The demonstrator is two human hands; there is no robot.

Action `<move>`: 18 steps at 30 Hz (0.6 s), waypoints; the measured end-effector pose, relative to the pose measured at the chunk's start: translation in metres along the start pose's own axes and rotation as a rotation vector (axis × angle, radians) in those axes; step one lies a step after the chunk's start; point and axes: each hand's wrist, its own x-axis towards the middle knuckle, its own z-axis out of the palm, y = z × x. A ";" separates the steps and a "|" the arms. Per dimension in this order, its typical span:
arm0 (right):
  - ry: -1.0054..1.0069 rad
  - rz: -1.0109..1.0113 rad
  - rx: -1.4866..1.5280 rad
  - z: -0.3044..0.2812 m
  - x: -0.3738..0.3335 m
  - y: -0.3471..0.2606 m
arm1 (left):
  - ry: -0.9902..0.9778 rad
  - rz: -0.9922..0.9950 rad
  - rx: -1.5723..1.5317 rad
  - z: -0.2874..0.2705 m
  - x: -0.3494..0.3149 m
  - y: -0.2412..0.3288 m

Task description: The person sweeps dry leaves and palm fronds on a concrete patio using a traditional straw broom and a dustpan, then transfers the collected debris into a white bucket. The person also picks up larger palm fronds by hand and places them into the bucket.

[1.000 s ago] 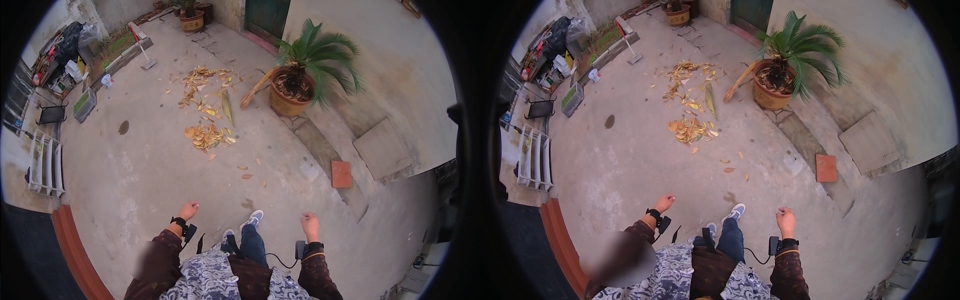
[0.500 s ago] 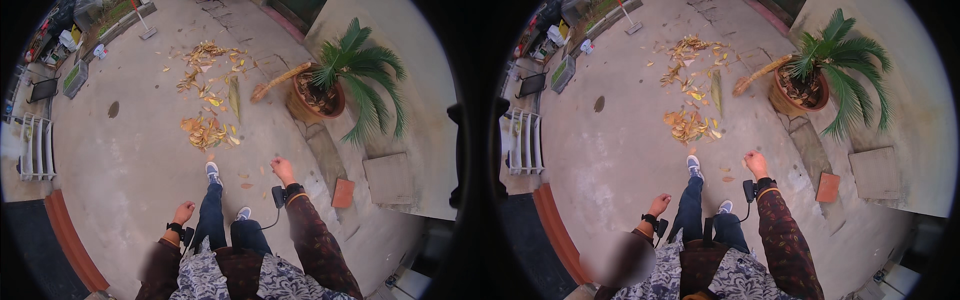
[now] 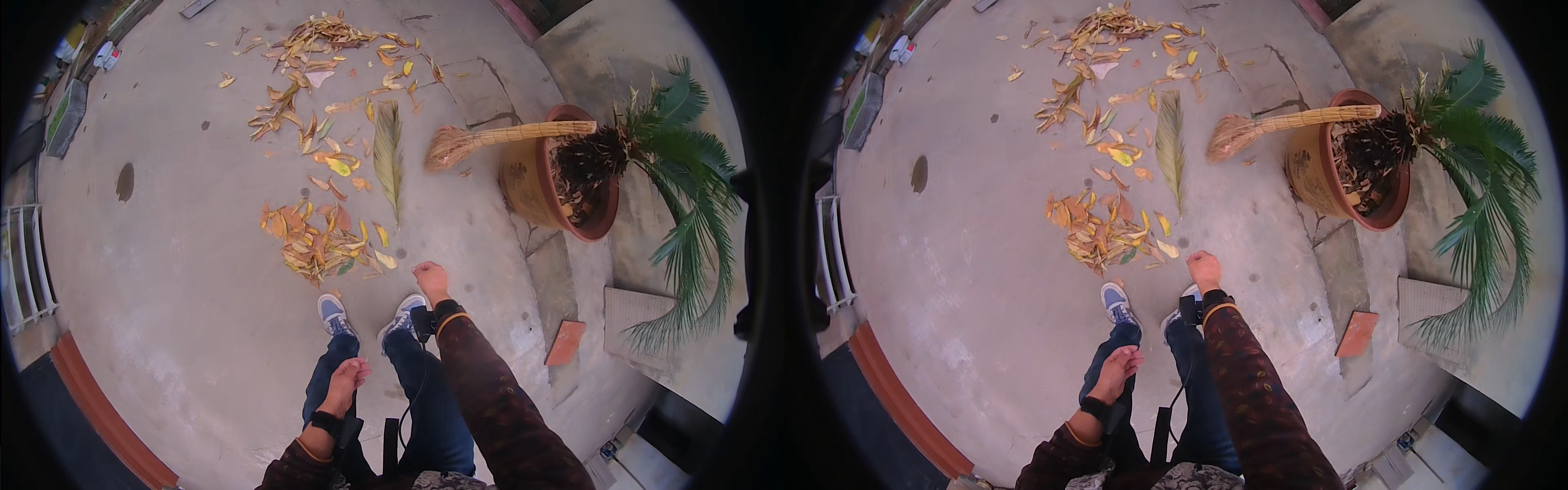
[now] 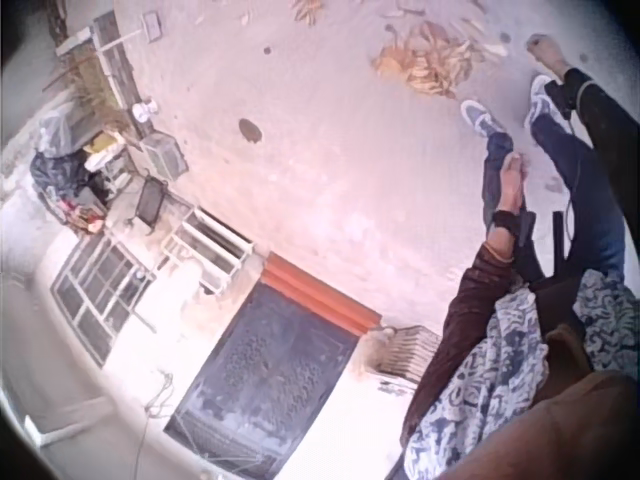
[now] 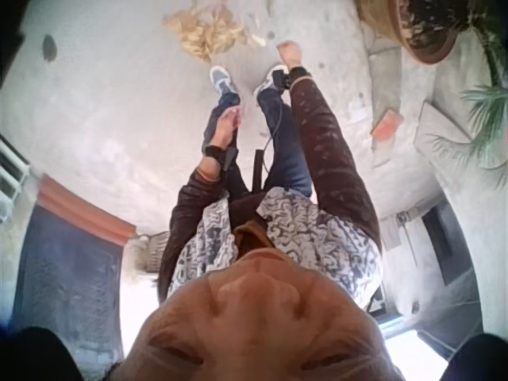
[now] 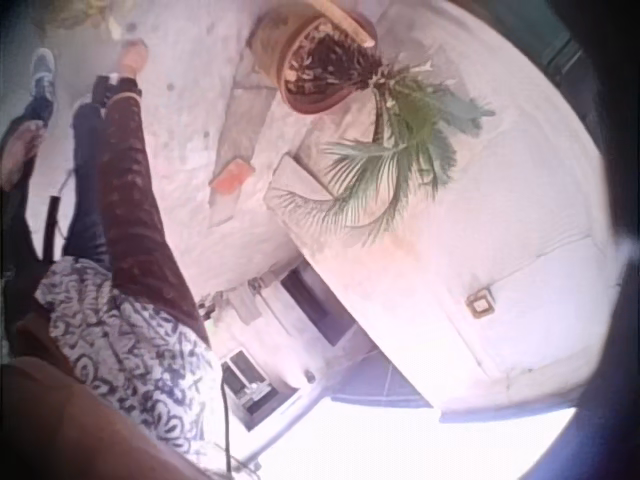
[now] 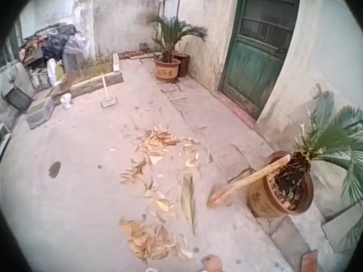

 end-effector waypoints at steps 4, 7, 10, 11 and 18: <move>0.053 0.029 -0.040 0.069 0.086 0.012 | -0.049 -0.013 -0.170 0.010 0.053 0.018; 0.131 0.008 -0.051 0.111 0.145 0.022 | -0.022 -0.011 -0.137 0.012 0.077 0.040; 0.194 -0.003 -0.045 0.140 0.187 0.026 | -0.041 0.118 -0.122 0.007 0.090 0.067; 0.212 -0.003 -0.037 0.147 0.199 0.025 | -0.009 0.118 -0.167 0.005 0.095 0.075; 0.344 0.015 0.110 0.162 0.229 0.014 | 0.015 0.129 -0.270 -0.002 0.116 0.103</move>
